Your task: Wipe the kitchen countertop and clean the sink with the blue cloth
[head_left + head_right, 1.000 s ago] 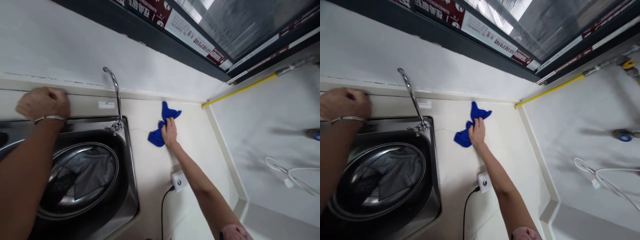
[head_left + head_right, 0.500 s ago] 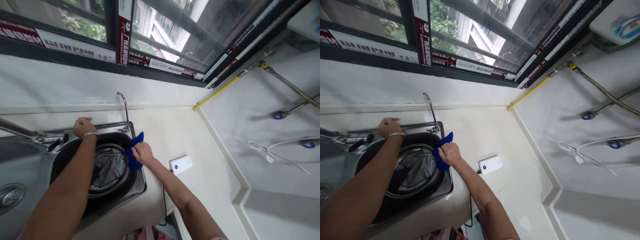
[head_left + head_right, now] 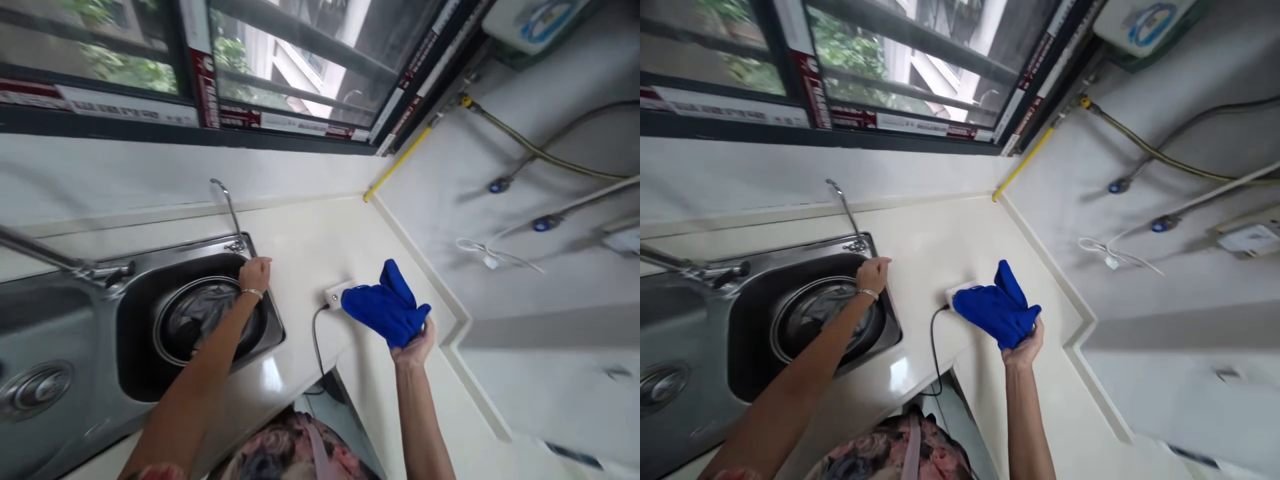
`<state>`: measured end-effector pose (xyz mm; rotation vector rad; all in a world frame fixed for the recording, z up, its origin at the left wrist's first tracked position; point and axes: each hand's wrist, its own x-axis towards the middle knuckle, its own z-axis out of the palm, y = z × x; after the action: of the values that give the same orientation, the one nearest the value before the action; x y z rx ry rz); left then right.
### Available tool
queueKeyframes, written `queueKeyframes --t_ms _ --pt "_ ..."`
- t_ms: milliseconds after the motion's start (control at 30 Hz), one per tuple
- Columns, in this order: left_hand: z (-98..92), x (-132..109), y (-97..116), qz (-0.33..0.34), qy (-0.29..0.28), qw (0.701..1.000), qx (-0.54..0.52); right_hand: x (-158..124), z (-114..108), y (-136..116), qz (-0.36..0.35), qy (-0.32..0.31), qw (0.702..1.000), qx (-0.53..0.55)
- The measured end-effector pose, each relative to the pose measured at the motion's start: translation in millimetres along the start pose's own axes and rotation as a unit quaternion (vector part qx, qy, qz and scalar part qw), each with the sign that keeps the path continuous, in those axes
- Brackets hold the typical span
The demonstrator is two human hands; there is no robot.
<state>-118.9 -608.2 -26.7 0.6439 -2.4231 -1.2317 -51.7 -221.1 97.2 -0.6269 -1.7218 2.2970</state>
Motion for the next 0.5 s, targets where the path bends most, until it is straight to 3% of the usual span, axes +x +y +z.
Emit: queueKeyframes --t_ms 67,133,233,367,433,500 --pt "11.1 -0.8 1.9 0.021 -0.027 0.999 0.016 -2.2 -58.9 2.0 -0.038 0.084 0.995 -0.044" --pt "21.7 1.9 3.8 0.040 -0.044 0.997 0.045 -11.6 -113.8 22.1 -0.085 0.157 0.967 -0.182" --pt "36.7 4.8 8.5 0.053 -0.061 0.992 0.099 -38.9 -177.6 70.6 -0.125 0.222 0.868 -0.426" --pt "50.2 0.1 18.2 0.035 -0.078 0.990 0.110 -84.1 -217.0 116.8 -0.238 0.210 0.758 -0.571" --pt "54.7 -2.5 21.9 0.026 -0.073 0.990 0.115 -100.0 -222.7 122.2 -0.261 0.165 0.740 -0.597" --pt "58.1 -3.7 23.1 0.023 -0.053 0.991 0.123 -108.3 -224.7 120.8 -0.232 0.131 0.751 -0.605"
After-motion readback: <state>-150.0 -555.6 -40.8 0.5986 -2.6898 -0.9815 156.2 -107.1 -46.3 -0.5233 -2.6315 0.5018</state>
